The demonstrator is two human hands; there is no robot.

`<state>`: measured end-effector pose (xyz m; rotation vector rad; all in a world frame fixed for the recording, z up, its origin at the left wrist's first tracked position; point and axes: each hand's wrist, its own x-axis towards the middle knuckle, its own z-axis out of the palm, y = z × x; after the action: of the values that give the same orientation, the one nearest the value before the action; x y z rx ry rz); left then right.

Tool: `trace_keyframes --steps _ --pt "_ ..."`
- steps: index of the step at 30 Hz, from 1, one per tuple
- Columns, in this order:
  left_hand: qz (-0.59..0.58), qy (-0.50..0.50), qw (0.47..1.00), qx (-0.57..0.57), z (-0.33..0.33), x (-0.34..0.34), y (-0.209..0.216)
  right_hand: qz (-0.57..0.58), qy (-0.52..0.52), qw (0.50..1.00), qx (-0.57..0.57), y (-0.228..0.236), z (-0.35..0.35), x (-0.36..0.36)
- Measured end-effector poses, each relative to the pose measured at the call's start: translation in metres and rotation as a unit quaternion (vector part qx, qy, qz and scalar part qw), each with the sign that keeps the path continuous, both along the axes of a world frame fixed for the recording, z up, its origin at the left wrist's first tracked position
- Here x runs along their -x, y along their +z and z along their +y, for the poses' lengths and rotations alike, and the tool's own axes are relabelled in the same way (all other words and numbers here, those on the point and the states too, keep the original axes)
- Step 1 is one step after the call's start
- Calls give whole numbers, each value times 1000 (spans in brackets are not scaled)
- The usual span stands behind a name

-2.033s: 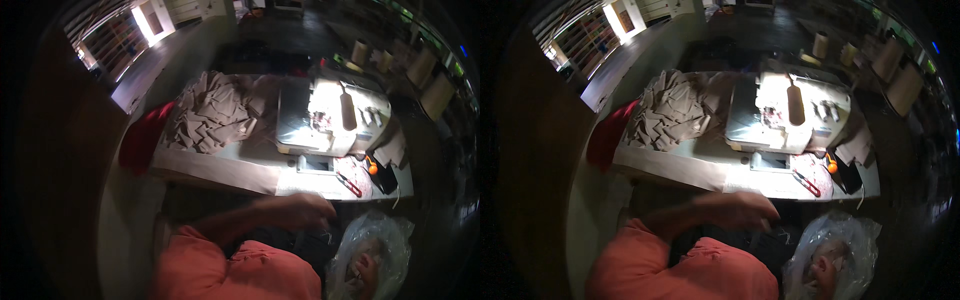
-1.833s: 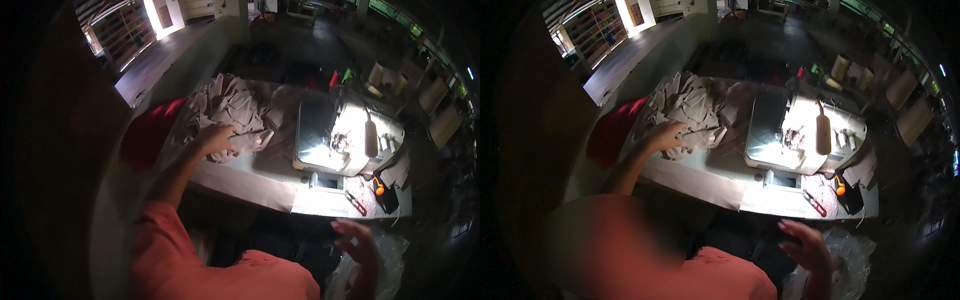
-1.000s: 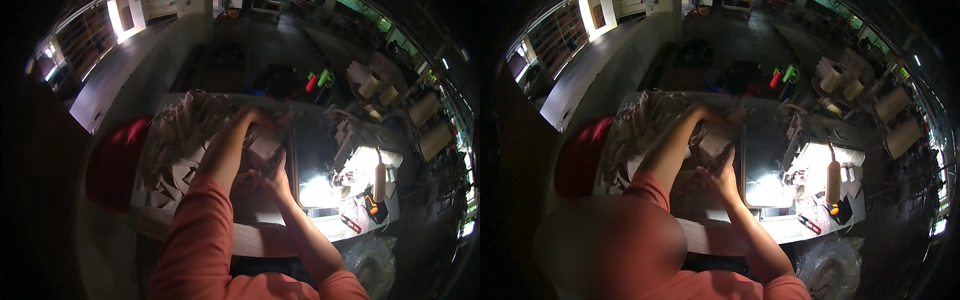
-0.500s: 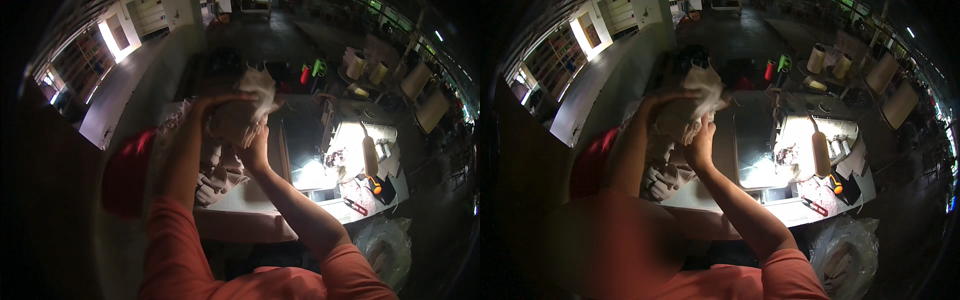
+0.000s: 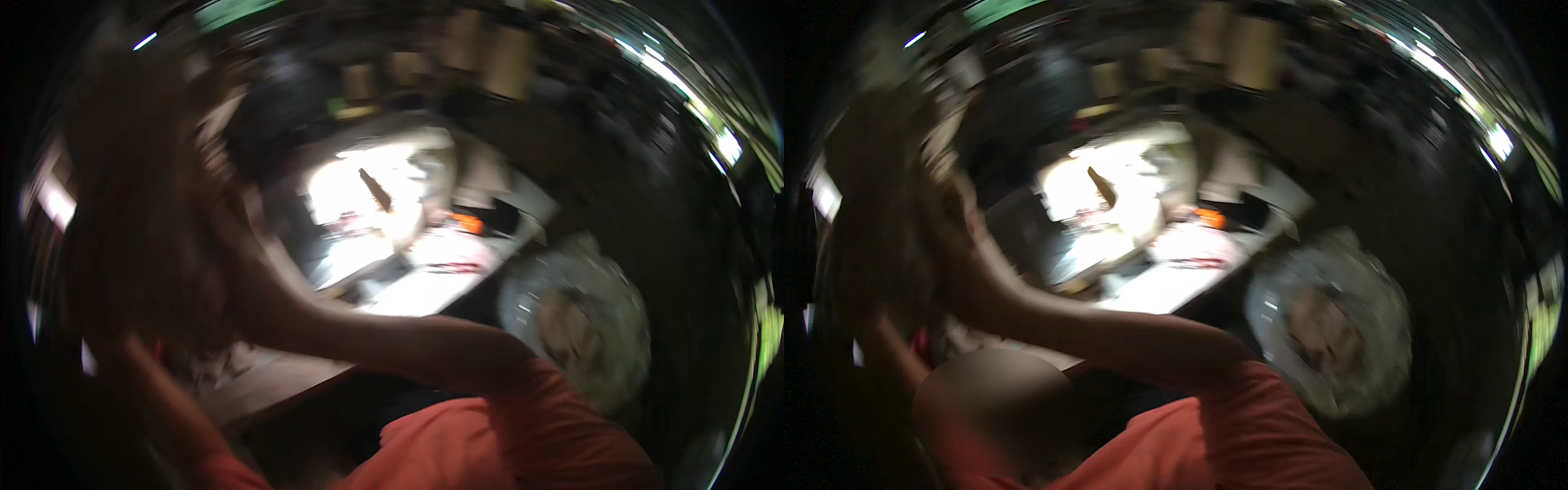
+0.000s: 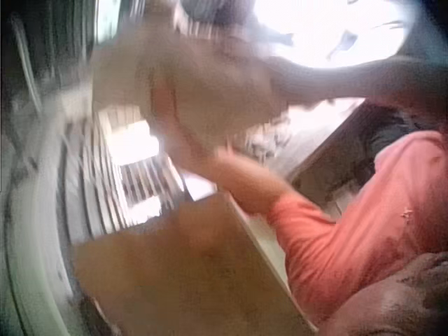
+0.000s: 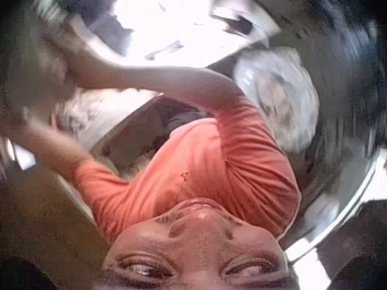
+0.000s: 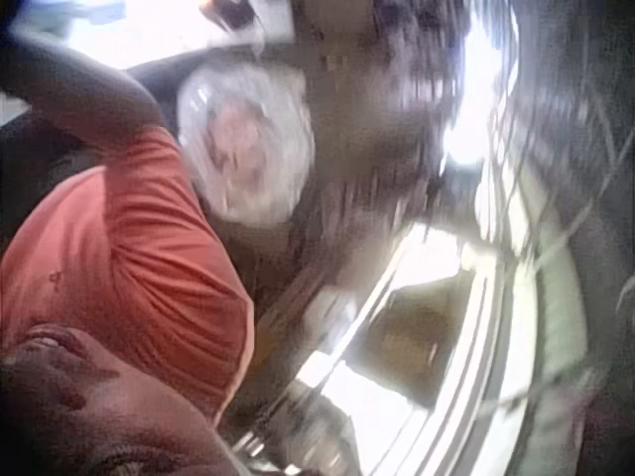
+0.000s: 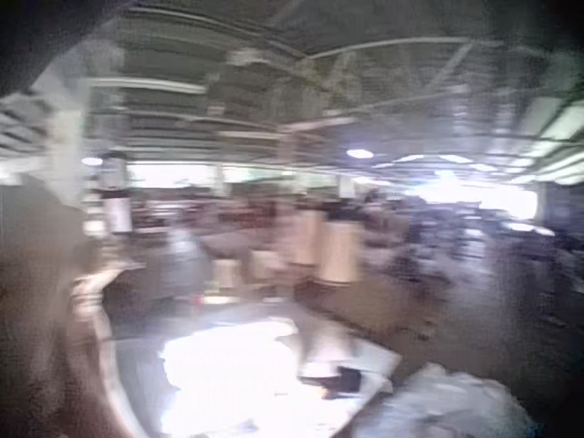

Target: The person removes fabric pieces from a plastic bag and places them on a table. They then fold a long strip of fabric by hand into smaller sections and stack the folded pieces on the table.

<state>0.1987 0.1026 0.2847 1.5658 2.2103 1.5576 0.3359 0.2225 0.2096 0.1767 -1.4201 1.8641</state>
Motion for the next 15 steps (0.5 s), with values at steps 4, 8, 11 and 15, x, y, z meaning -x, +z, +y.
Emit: trace_keyframes --steps 4,8,11,15 --pt "-89 -123 988 23 44 -116 -18 -44 -141 979 -138 -18 24 -108" --pt "-157 -321 932 60 114 -223 -46 -176 -42 976 124 -32 62 -245" --pt "-201 -435 873 89 167 -301 -77 -269 -154 947 84 -78 77 -346" --pt "-224 -534 809 100 236 -403 -171 -360 -273 886 101 -146 82 -464"
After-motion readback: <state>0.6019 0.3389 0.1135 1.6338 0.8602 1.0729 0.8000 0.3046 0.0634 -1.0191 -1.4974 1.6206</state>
